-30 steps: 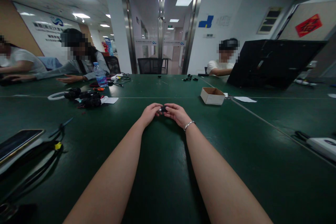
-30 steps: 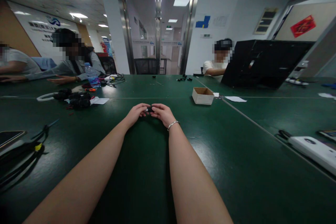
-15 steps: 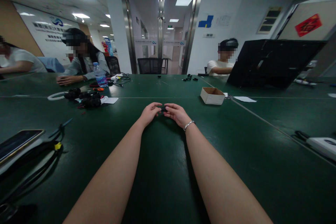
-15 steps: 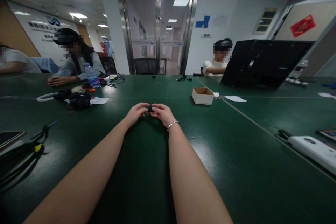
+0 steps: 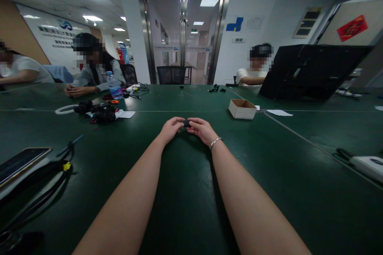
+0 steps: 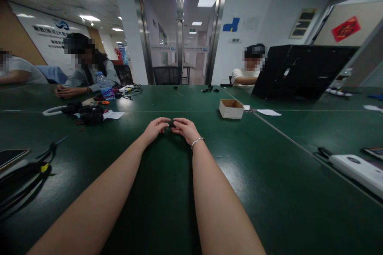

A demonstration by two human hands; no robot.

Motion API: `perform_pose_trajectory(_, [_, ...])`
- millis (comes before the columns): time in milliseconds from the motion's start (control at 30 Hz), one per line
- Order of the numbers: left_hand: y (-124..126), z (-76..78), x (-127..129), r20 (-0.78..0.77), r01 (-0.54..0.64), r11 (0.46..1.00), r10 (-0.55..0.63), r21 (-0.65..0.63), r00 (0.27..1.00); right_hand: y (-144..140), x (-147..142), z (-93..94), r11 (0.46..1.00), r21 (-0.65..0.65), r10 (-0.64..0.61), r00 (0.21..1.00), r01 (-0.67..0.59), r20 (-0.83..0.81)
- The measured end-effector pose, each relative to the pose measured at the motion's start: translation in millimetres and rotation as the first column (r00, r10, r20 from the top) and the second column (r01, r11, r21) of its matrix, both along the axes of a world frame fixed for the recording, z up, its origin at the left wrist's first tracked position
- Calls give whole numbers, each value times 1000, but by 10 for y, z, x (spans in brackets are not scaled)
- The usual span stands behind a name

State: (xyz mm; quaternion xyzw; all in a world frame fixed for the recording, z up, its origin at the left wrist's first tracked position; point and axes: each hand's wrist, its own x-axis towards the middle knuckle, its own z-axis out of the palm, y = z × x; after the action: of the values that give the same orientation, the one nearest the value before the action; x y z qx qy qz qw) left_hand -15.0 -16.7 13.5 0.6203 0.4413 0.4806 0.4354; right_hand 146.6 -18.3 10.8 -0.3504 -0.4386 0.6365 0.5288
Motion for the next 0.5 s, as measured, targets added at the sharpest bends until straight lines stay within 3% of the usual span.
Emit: perform_pose_trajectory(500, [-26, 18, 9, -8, 14, 1000, -14, 1, 1000, -16, -1, 27, 1000, -7, -1, 1000, 1, -5])
